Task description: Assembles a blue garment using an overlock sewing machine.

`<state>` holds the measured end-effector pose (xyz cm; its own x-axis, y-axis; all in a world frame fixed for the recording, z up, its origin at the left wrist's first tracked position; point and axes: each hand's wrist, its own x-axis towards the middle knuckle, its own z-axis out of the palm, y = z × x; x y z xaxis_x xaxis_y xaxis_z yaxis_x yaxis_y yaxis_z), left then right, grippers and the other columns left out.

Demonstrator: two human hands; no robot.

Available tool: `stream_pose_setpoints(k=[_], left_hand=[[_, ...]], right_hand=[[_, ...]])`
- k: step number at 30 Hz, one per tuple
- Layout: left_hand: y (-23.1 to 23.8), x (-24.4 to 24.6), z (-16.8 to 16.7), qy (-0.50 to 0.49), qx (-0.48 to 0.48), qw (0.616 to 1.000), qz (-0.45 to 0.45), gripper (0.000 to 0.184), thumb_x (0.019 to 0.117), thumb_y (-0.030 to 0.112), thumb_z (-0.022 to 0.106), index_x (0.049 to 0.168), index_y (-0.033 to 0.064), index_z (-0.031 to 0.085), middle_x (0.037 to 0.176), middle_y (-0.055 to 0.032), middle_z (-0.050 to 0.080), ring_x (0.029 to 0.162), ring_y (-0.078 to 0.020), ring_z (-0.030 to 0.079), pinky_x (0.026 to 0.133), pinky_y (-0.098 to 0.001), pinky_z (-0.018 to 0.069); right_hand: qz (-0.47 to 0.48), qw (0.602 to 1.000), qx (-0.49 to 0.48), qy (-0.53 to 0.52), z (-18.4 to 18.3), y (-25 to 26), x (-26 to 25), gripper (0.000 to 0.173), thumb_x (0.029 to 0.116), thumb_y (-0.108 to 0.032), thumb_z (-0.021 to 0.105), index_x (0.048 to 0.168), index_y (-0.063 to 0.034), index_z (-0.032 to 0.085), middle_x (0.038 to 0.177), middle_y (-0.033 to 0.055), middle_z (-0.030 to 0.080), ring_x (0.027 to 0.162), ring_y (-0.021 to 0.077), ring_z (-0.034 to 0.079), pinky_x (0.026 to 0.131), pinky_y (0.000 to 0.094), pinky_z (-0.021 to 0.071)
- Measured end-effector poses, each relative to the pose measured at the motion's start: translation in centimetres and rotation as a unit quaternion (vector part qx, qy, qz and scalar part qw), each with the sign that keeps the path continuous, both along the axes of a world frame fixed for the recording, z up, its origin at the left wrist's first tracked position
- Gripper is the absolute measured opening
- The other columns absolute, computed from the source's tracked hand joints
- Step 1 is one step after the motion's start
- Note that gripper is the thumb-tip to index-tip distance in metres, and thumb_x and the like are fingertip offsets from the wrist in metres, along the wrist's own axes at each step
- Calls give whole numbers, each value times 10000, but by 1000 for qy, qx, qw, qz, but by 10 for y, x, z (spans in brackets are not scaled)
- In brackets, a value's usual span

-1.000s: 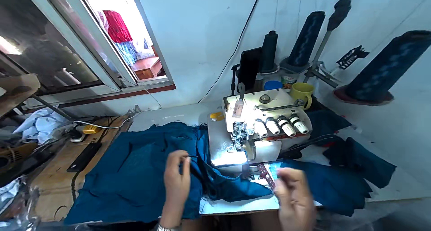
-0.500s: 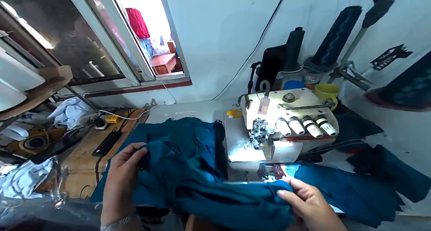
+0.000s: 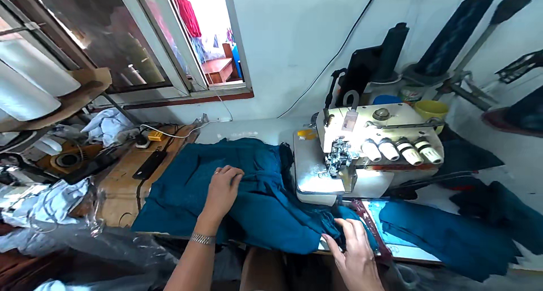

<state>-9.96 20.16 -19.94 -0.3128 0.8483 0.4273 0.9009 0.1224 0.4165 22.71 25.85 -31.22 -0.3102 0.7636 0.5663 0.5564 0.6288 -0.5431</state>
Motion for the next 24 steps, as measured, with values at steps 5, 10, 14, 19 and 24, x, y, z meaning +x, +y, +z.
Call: stream_pose_setpoints(k=[5,10,14,19,24], left_hand=[[45,5,-12,-45,-142,988,-47,228,1011,167,643,1189,44,717,1171,-178,681,1142,-380,621,1015,-609,446],[54,13,-21,-57,-121,991,-20,134,980,63,655,1071,2,733,1136,-201,672,1107,-367,639,978,-568,491],[25,6,3,-142,28,989,-19,131,993,15,606,1067,-28,705,1134,-168,690,1070,-280,661,969,-494,524],[-64,-12,60,-173,206,962,-50,175,1034,131,494,1089,76,652,1006,41,657,892,-32,627,815,-266,555],[-202,11,127,-148,393,907,25,153,1034,162,539,1121,193,661,1015,118,683,890,-22,657,814,-217,557]], right_hand=[[-14,1000,-20,2,7,1,-1,251,912,-242,645,986,-28,751,1004,179,675,963,364,670,851,461,572],[-7,998,-55,37,5,2,1,171,888,-165,659,961,-58,771,1016,145,673,963,302,668,843,411,576],[21,996,-46,75,32,7,8,169,919,-175,639,950,-78,774,1015,98,685,1000,247,655,892,406,555],[166,982,-10,85,93,17,2,235,1007,-269,560,997,-94,717,886,-18,690,822,40,664,763,215,573],[418,903,-31,99,179,8,-31,167,1013,-313,611,1006,-177,708,877,-115,668,790,-53,623,713,136,544]])
